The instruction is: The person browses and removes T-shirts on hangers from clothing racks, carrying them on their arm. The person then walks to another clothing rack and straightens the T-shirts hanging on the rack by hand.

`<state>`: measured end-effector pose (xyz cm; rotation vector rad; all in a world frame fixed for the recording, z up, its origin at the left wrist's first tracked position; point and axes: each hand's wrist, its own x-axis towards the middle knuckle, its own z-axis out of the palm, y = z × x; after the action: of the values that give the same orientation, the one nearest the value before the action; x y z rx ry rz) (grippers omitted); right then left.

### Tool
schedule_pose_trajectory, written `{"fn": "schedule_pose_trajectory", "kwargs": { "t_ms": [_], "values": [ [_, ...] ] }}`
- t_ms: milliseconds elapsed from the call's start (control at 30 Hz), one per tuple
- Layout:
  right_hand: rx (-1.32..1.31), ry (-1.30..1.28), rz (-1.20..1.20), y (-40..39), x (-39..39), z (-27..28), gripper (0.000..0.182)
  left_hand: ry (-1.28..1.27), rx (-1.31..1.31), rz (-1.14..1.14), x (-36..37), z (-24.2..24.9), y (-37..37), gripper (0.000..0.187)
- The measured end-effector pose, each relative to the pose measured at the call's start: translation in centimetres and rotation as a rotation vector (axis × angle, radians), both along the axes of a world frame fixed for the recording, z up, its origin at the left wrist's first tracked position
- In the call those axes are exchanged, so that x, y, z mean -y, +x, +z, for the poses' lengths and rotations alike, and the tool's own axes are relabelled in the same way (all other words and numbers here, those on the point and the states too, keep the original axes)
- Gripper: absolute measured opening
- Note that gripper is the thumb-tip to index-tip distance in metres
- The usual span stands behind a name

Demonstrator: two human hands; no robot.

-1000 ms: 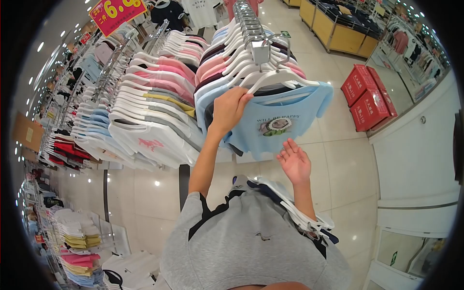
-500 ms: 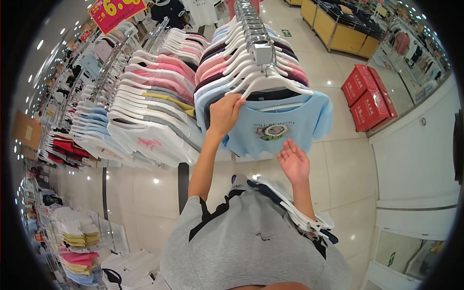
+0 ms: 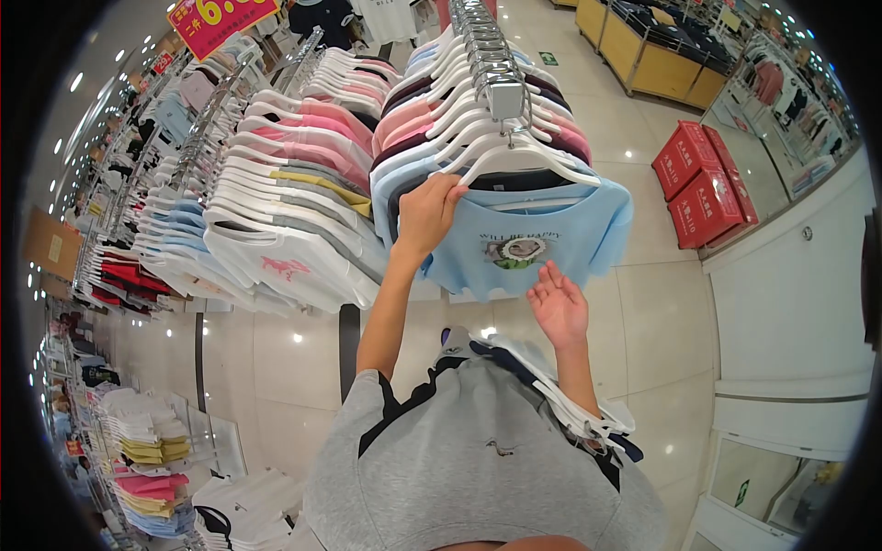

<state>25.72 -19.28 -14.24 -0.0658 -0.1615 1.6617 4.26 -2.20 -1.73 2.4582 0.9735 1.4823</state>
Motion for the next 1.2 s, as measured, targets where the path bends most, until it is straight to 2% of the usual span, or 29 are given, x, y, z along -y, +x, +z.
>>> {"fn": "schedule_pose_trajectory", "kwargs": {
  "t_ms": [133, 200, 267, 333, 367, 400, 433, 500, 533, 600, 700, 833, 900, 967, 1067, 1100, 1133, 1200],
  "values": [
    [-0.014, 0.002, -0.001, 0.0, 0.0, -0.1, 0.04, -0.046, 0.027, -0.02, 0.4, -0.1, -0.1, 0.015],
    [-0.017, 0.003, -0.003, 0.2, 0.1, -0.1, 0.04, 0.108, 0.049, 0.149, 1.5, 0.4, 0.3, 0.012],
    [-0.031, -0.007, -0.012, 0.4, -0.2, -0.4, 0.04, 0.294, -0.032, 0.281, 3.9, -0.4, 0.7, 0.018],
    [-0.055, -0.029, -0.017, 0.5, -0.3, -0.9, 0.04, -0.01, -0.144, -0.192, 8.9, -3.1, 1.3, 0.047],
    [-0.076, -0.057, -0.016, 0.5, -0.4, -1.2, 0.04, -0.073, -0.195, -0.365, 11.4, -6.1, 2.5, 0.045],
    [-0.076, -0.057, -0.012, 0.5, -0.6, -1.4, 0.04, -0.414, -0.43, -0.538, 14.6, -8.0, 3.5, 0.043],
    [-0.078, -0.065, -0.02, 0.5, -0.8, -1.6, 0.039, -0.362, -0.484, -0.817, 16.5, -7.9, 4.4, 0.037],
    [-0.076, -0.078, -0.026, 0.7, -1.0, -1.7, 0.039, -0.405, -0.692, -0.985, 18.9, -10.6, 5.3, 0.033],
    [-0.082, -0.081, -0.025, 0.7, -1.1, -1.6, 0.038, -0.407, -0.688, -0.984, 19.0, -11.9, 5.7, 0.033],
    [-0.092, -0.087, -0.019, 0.5, -1.1, -1.6, 0.037, -0.594, -0.47, -1.025, 19.1, -12.6, 5.9, 0.03],
    [-0.084, -0.085, -0.014, 0.4, -1.4, -1.5, 0.037, -0.675, -0.39, -1.071, 18.9, -12.1, 5.9, 0.028],
    [-0.083, -0.117, -0.02, 0.4, -1.5, -1.6, 0.037, -0.646, -0.422, -1.075, 18.4, -12.8, 6.3, 0.027],
    [-0.075, -0.128, -0.026, 0.9, -1.3, -2.1, 0.037, -0.698, -0.473, -0.75, 17.0, -12.2, 6.5, 0.025],
    [-0.06, -0.054, -0.081, 1.8, -1.1, -2.7, 0.039, -0.663, -0.419, -0.617, 15.4, -11.3, 6.1, 0.023],
    [-0.018, -0.055, -0.188, 1.3, 0.4, 0.4, 0.043, -0.559, -0.439, -0.292, 12.7, -8.4, 5.4, 0.024],
    [-0.019, -0.056, -0.186, 0.9, 0.6, 1.5, 0.043, -0.468, -0.34, -0.265, 11.4, -7.7, 5.2, 0.022],
    [0.11, -0.032, -0.191, 0.3, 1.0, 2.5, 0.044, -0.379, -0.242, -0.238, 10.2, -6.9, 5.0, 0.021],
    [0.269, -0.003, -0.134, -0.5, 1.7, 5.4, 0.045, -0.344, -0.155, -0.213, 9.0, -3.4, 4.5, 0.02]
  ]
}}
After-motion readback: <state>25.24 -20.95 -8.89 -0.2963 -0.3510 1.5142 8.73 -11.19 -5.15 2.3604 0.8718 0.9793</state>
